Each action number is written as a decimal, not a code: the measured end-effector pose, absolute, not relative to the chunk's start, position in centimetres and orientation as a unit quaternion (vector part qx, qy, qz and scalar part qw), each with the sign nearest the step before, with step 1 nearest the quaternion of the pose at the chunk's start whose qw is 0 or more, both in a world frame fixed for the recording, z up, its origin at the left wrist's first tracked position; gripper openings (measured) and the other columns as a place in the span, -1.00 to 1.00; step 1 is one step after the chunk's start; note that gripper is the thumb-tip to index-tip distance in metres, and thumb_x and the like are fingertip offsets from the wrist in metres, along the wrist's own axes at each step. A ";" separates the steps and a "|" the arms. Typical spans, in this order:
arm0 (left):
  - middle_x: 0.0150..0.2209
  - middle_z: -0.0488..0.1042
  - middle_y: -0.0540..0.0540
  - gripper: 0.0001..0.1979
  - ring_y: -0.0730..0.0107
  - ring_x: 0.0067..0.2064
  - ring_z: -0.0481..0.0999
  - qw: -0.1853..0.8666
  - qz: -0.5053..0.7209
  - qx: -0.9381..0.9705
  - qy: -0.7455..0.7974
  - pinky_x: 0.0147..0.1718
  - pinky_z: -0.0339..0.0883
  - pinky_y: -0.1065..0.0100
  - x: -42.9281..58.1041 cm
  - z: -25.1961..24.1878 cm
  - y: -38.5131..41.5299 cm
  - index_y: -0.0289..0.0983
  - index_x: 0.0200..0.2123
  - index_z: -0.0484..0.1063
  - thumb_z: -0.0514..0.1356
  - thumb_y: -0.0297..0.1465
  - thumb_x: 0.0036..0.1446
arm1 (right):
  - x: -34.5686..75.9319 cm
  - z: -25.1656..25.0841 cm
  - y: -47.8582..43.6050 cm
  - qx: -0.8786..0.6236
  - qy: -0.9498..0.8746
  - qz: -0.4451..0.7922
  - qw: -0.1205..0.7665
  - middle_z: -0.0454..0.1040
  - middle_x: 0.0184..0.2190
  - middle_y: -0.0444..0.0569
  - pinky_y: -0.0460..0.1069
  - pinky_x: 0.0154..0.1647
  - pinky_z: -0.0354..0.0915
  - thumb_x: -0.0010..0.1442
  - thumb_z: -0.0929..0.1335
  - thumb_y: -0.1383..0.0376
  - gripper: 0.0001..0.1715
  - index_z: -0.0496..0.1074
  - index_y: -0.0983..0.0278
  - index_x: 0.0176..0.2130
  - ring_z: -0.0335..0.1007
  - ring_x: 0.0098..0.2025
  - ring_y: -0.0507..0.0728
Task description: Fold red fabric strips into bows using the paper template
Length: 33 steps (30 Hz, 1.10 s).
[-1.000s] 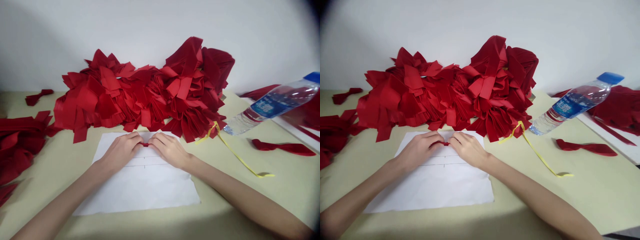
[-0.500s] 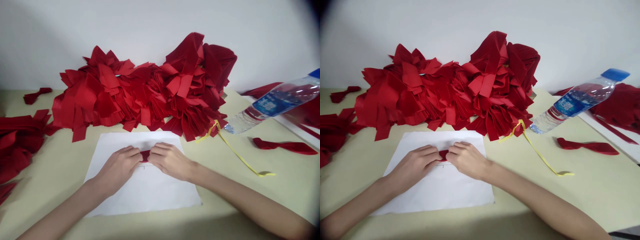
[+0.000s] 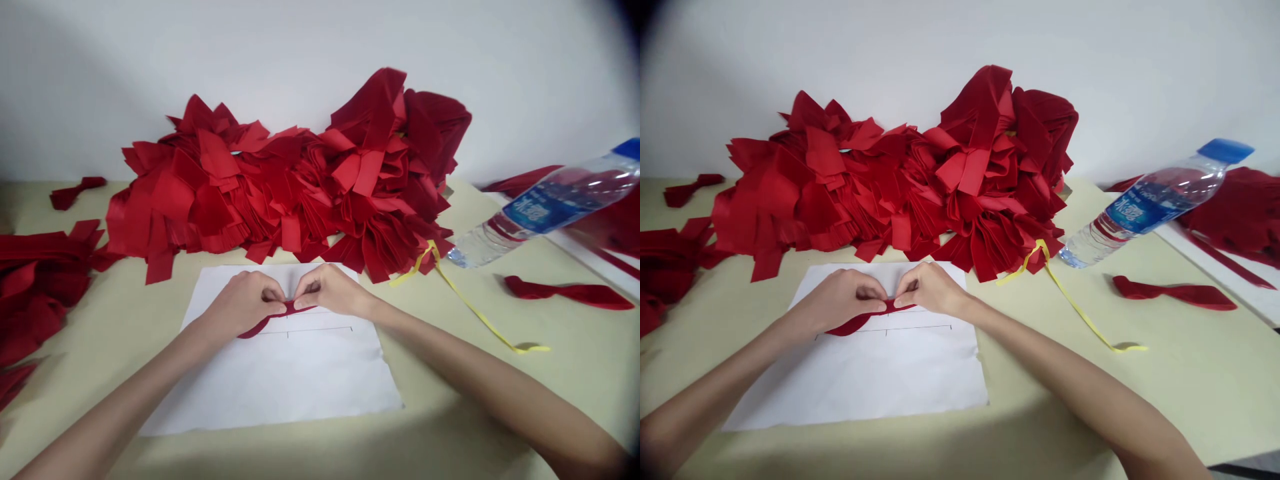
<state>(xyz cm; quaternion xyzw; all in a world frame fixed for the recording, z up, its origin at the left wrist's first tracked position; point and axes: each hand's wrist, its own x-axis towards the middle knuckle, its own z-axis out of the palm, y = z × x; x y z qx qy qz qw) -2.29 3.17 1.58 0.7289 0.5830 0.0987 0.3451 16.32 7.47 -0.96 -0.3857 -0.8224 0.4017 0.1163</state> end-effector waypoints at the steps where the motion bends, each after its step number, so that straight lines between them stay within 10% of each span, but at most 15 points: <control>1: -0.50 0.54 0.04 -0.88 0.35 -0.42 0.47 0.349 0.097 0.728 0.582 -0.42 0.23 0.37 -2.3 1.6 3.4 -0.21 -0.52 0.50 0.17 -0.36 -0.04 | 16.2 -1.0 7.7 -0.393 -0.817 0.407 0.113 0.50 -0.54 -0.16 -0.15 -0.50 0.17 -0.01 0.43 0.29 -0.89 0.54 0.30 -0.42 0.35 -0.48 -0.03; 33: -0.52 0.52 0.04 -0.88 0.42 -0.46 0.45 0.315 0.086 0.754 0.570 -0.45 0.24 0.42 -2.1 1.1 4.4 -0.23 -0.55 0.47 0.15 -0.45 -0.06 | 15.9 -0.2 7.9 -0.315 -0.904 0.273 0.094 0.44 -0.50 -0.18 -0.13 -0.42 0.10 0.03 0.35 0.43 -0.91 0.47 0.27 -0.41 0.26 -0.48 -0.06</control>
